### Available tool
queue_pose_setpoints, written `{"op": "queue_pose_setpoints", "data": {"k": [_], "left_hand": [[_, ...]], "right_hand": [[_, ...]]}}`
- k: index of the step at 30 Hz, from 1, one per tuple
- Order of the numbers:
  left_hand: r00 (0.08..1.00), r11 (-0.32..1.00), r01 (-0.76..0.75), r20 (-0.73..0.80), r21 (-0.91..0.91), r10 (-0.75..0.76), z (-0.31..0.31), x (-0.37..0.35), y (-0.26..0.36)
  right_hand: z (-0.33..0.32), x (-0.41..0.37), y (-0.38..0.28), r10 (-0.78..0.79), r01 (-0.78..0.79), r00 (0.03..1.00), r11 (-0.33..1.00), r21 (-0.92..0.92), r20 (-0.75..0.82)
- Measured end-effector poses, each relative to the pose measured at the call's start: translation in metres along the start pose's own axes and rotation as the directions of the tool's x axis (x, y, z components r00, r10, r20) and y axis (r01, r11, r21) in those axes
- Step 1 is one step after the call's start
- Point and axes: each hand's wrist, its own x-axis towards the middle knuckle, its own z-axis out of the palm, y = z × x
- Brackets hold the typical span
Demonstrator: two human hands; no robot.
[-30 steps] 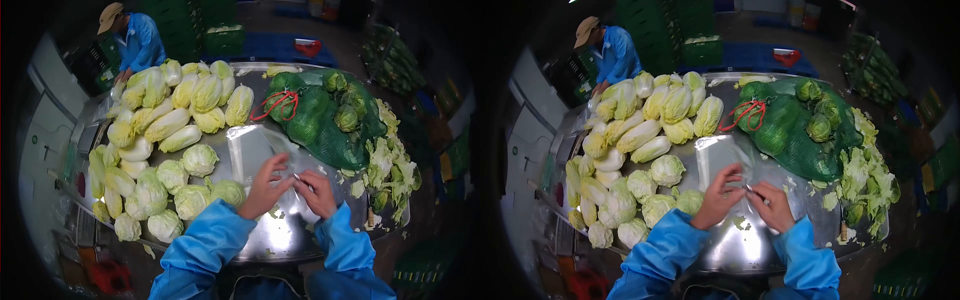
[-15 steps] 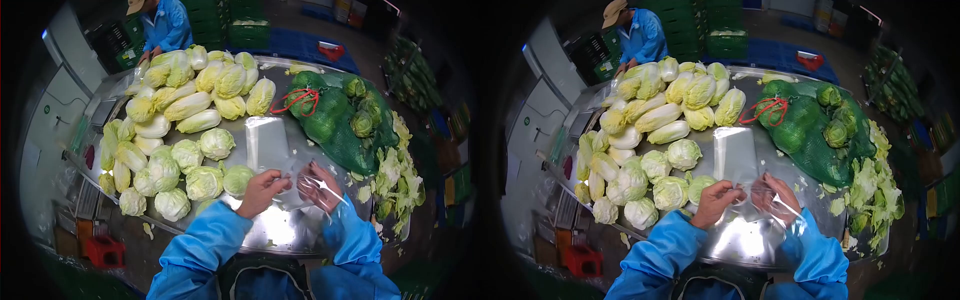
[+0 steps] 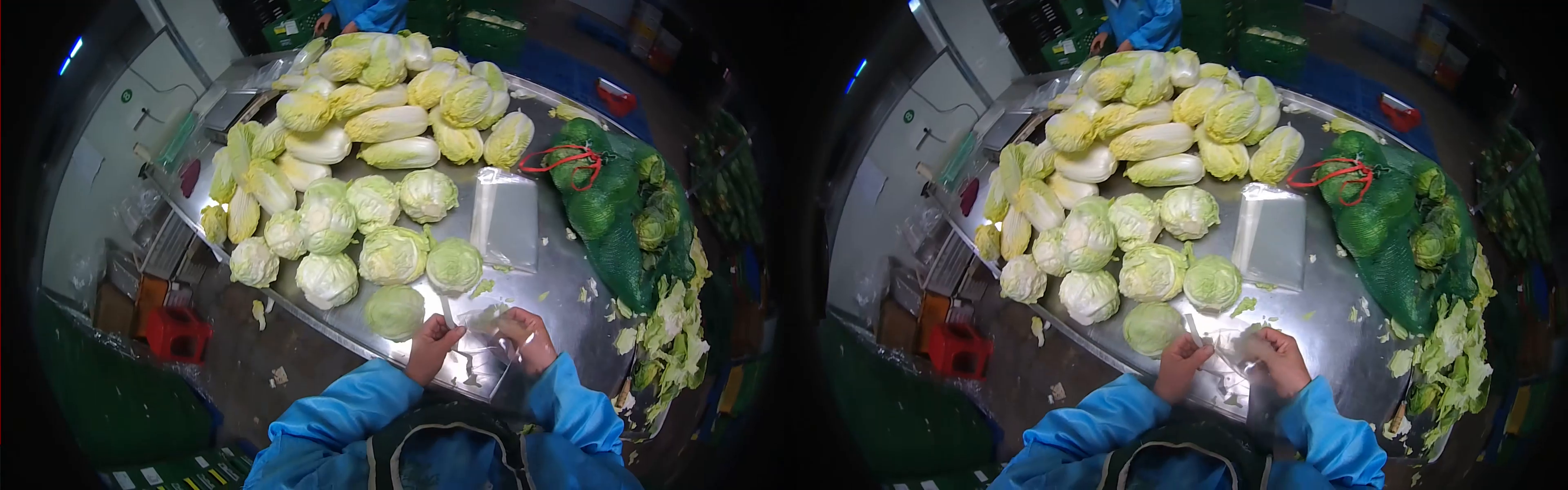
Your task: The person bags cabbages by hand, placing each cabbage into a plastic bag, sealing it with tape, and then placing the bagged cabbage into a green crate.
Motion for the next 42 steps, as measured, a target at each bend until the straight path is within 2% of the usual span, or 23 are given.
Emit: {"op": "queue_pose_setpoints", "data": {"k": [2,3,4,8,9,10,12,14,16,17,18,20,24,25,26,28,30,32,36,38,39,40,42], "left_hand": [[0.999,0.999,-0.041,-0.027,-0.026,0.041,-0.004,-0.001,-0.001],[0.998,0.999,-0.044,-0.040,-0.027,0.043,-0.006,-0.002,0.000],[0.998,0.998,-0.050,-0.039,-0.025,0.049,-0.008,-0.003,0.001],[0.999,0.999,-0.029,-0.039,0.014,0.030,-0.021,-0.009,0.006],[0.999,0.997,0.033,-0.012,-0.069,-0.034,-0.026,-0.013,0.006],[0.999,0.997,0.030,-0.024,-0.070,-0.031,-0.031,-0.019,0.007],[0.993,0.981,0.077,-0.080,-0.178,-0.093,-0.041,-0.032,0.004],[0.987,0.972,0.076,-0.121,-0.222,-0.105,-0.044,-0.041,0.000],[0.973,0.981,0.084,-0.200,-0.173,-0.118,-0.038,-0.044,0.008],[0.970,0.988,0.009,-0.237,-0.155,-0.046,-0.028,-0.043,0.014],[0.968,0.987,0.004,-0.247,-0.158,-0.043,-0.029,-0.041,0.016],[0.967,0.999,0.003,-0.255,0.042,0.007,-0.035,-0.037,0.017],[0.905,0.997,-0.001,-0.423,0.073,0.032,-0.048,-0.035,0.018],[0.898,1.000,-0.026,-0.439,-0.007,0.020,-0.047,-0.037,0.021],[0.897,1.000,-0.025,-0.442,-0.009,0.019,-0.048,-0.038,0.021],[0.913,0.996,-0.083,-0.400,0.017,0.083,-0.044,-0.043,0.029],[0.917,0.995,-0.022,-0.395,0.095,0.058,-0.041,-0.046,0.033],[0.927,0.948,-0.119,-0.309,0.295,0.212,-0.044,-0.044,0.031],[0.913,0.949,-0.249,-0.281,0.192,0.296,-0.035,-0.034,0.033],[0.898,0.927,-0.334,-0.242,0.169,0.368,-0.040,-0.027,0.027],[0.945,0.965,-0.233,-0.203,0.123,0.255,-0.043,-0.029,0.029],[0.949,0.965,-0.238,-0.186,0.114,0.256,-0.043,-0.028,0.029],[0.991,0.991,-0.130,-0.045,-0.020,0.129,-0.047,-0.031,0.027]], "right_hand": [[0.017,-0.003,-0.016,0.002,-0.013,0.989,0.997,0.075,0.146],[0.014,0.001,-0.013,0.087,-0.064,0.951,0.994,-0.086,0.298],[0.025,0.000,-0.010,0.224,-0.190,0.950,0.967,-0.168,0.216],[-0.007,0.030,0.026,0.181,-0.174,0.962,0.983,-0.050,0.202],[0.006,0.022,0.014,-0.073,0.105,0.981,0.979,-0.176,0.181],[0.010,0.019,0.008,-0.068,0.102,0.979,0.979,-0.176,0.192],[0.015,0.019,0.001,0.225,-0.244,0.965,0.957,0.157,0.133],[0.027,0.017,0.006,0.207,-0.230,0.962,0.966,0.117,0.177],[0.044,0.011,0.001,0.405,-0.449,0.832,0.893,0.034,0.379],[0.060,0.004,-0.005,0.298,-0.252,0.867,0.954,-0.164,0.400],[0.060,0.006,0.002,0.304,-0.255,0.861,0.952,-0.170,0.408],[0.057,0.017,0.020,0.246,-0.214,0.928,0.967,-0.140,0.278],[0.045,0.035,0.004,0.151,-0.152,0.952,0.988,-0.019,0.266],[0.043,0.036,0.000,0.034,-0.074,0.890,0.995,0.070,0.454],[0.045,0.033,-0.003,0.147,-0.236,0.856,0.964,0.122,0.495],[0.053,0.031,0.001,0.136,-0.302,0.738,0.943,0.143,0.661],[0.061,0.029,-0.003,0.183,-0.323,0.718,0.942,0.089,0.671],[0.069,0.030,-0.004,0.369,-0.344,0.774,0.927,-0.148,0.514],[0.072,0.034,0.009,0.143,-0.173,0.865,0.985,0.018,0.481],[0.075,0.031,0.005,0.115,-0.148,0.906,0.988,0.050,0.407],[0.077,0.029,0.000,0.019,-0.006,0.939,0.999,-0.039,0.342],[0.080,0.028,-0.003,-0.082,0.126,0.955,0.982,-0.139,0.287],[0.086,0.027,0.001,-0.132,0.176,0.964,0.967,-0.183,0.232]]}}
